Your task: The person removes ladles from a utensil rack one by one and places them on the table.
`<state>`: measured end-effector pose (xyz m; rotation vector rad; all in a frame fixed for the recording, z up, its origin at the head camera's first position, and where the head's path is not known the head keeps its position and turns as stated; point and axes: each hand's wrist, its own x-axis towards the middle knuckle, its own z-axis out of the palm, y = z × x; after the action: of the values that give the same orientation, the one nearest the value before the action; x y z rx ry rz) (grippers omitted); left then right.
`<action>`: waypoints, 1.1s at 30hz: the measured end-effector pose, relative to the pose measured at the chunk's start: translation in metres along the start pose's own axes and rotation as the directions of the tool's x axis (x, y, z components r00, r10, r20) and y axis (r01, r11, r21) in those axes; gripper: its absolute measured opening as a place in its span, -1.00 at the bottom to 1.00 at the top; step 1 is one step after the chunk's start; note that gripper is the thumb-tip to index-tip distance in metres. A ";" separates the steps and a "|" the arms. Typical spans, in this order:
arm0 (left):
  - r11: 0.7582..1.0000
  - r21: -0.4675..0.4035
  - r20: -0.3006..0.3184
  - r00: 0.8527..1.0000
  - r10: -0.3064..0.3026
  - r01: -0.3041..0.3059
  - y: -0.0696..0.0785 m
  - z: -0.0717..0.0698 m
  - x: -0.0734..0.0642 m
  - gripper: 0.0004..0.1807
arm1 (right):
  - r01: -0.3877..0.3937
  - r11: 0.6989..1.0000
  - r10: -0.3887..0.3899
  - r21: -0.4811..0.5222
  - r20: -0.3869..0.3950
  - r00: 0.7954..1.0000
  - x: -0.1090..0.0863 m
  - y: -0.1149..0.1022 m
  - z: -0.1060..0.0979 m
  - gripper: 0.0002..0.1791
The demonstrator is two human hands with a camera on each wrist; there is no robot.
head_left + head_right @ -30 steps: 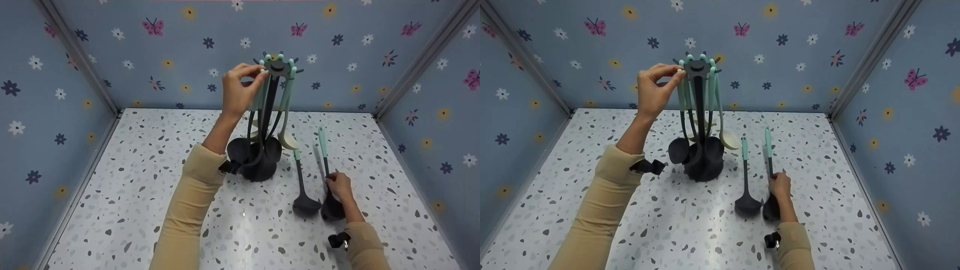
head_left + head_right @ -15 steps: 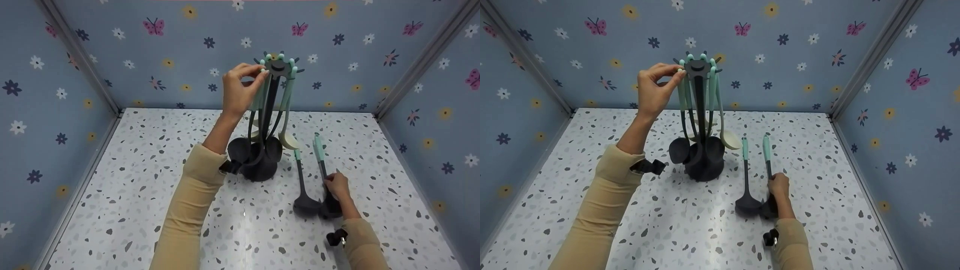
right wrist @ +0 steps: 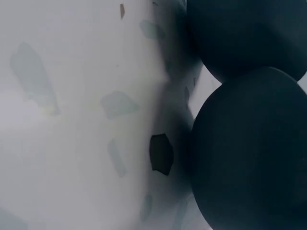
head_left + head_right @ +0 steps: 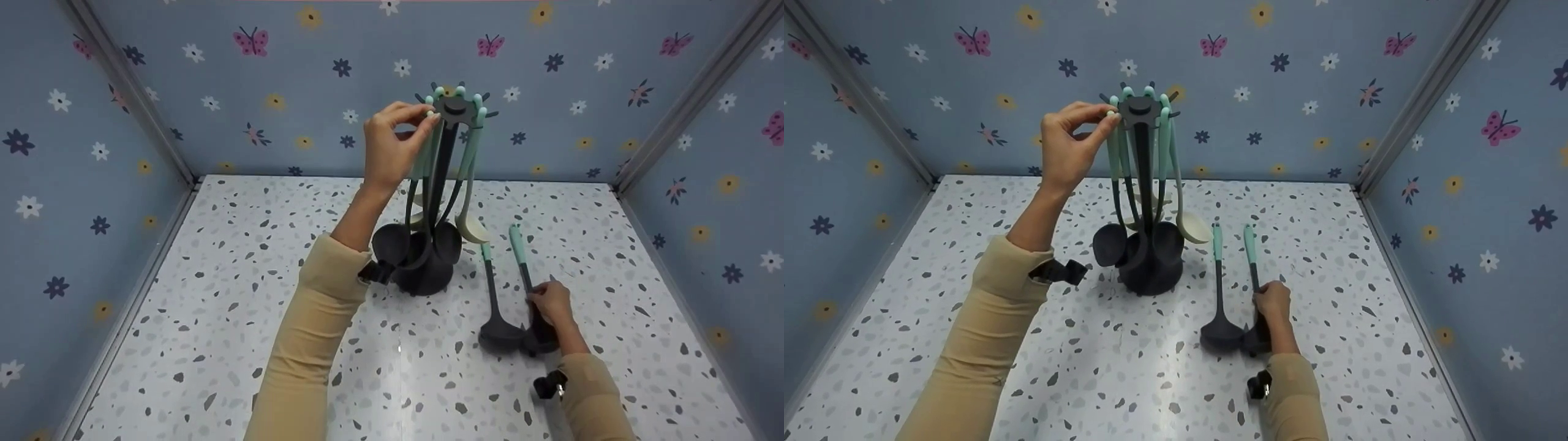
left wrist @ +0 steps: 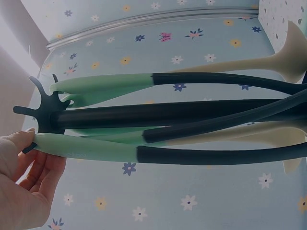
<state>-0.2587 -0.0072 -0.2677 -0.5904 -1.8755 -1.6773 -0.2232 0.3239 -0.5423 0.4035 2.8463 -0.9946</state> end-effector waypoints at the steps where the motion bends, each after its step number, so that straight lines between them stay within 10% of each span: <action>1: 1.000 -0.003 -0.001 1.000 0.005 -0.005 -0.005 0.001 0.001 -0.82 | -0.007 1.000 0.007 -0.003 0.003 1.000 0.000 0.000 -0.001 -0.73; 10: 1.000 -0.015 -0.004 1.000 0.027 -0.027 -0.017 0.003 0.004 -0.81 | -0.089 0.996 0.089 -0.004 0.025 0.996 0.002 -0.001 -0.002 -0.71; 33: 0.999 -0.017 -0.004 1.000 0.028 -0.028 -0.017 0.003 0.003 -0.81 | -0.012 0.994 0.011 -0.109 -0.005 1.000 -0.008 -0.005 -0.004 -0.71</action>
<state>-0.2718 -0.0065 -0.2785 -0.6178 -1.8436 -1.6771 -0.2166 0.3211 -0.5347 0.4116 2.8820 -0.8324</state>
